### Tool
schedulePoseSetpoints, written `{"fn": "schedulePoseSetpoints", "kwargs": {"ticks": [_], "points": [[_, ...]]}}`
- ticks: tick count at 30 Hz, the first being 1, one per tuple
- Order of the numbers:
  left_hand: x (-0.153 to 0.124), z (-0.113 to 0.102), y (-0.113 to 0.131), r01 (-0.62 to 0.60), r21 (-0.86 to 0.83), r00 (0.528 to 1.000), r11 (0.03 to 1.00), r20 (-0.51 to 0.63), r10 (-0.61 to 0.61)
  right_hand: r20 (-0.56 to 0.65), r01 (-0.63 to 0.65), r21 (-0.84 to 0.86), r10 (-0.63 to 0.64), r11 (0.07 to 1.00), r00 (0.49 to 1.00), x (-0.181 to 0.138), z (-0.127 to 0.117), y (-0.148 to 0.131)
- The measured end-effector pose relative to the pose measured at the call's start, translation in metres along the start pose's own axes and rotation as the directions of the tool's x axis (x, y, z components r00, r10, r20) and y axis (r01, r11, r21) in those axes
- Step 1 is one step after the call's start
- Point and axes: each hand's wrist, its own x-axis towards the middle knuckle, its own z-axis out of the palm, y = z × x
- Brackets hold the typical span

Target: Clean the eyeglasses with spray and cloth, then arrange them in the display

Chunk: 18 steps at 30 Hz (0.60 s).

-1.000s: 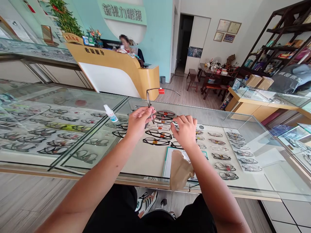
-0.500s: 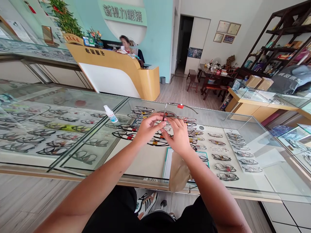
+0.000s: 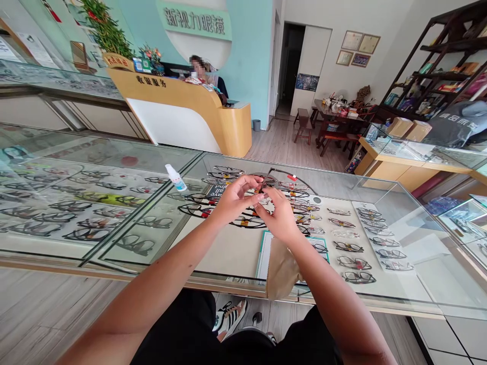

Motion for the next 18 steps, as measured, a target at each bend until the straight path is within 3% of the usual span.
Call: {"fn": "schedulePoseSetpoints", "kwargs": {"ticks": [4, 7, 8, 10, 12, 13, 15, 18], "points": [[0.003, -0.008, 0.006, 0.020, 0.025, 1.000, 0.999, 0.018, -0.020, 0.003, 0.003, -0.022, -0.003, 1.000, 1.000, 0.001, -0.004, -0.006], [0.012, -0.036, 0.011, -0.061, 0.255, 0.971, 0.965, -0.208, 0.116, -0.056, -0.048, -0.035, 0.046, 0.998, 0.997, 0.002, -0.009, -0.007], [0.016, -0.050, 0.012, -0.067, 0.366, 0.922, 0.928, -0.334, 0.198, -0.072, -0.068, -0.030, 0.065, 0.997, 0.995, 0.003, -0.011, -0.007], [0.022, -0.079, 0.014, 0.012, 0.580, 0.740, 0.815, -0.553, 0.383, -0.103, -0.098, -0.014, 0.096, 0.995, 0.990, 0.004, -0.015, -0.005], [0.025, -0.107, 0.015, 0.193, 0.679, 0.561, 0.708, -0.669, 0.488, -0.133, -0.116, 0.008, 0.116, 0.993, 0.984, 0.004, -0.017, -0.002], [0.025, -0.119, 0.015, 0.298, 0.675, 0.503, 0.675, -0.712, 0.489, -0.145, -0.123, 0.018, 0.124, 0.992, 0.982, 0.004, -0.018, 0.000], [0.025, -0.140, 0.013, 0.496, 0.606, 0.449, 0.622, -0.792, 0.414, -0.161, -0.138, 0.033, 0.141, 0.990, 0.977, 0.004, -0.018, 0.003], [0.023, -0.165, 0.006, 0.724, 0.475, 0.432, 0.501, -0.878, 0.207, -0.170, -0.153, 0.043, 0.158, 0.987, 0.973, 0.004, -0.019, 0.008]]}}
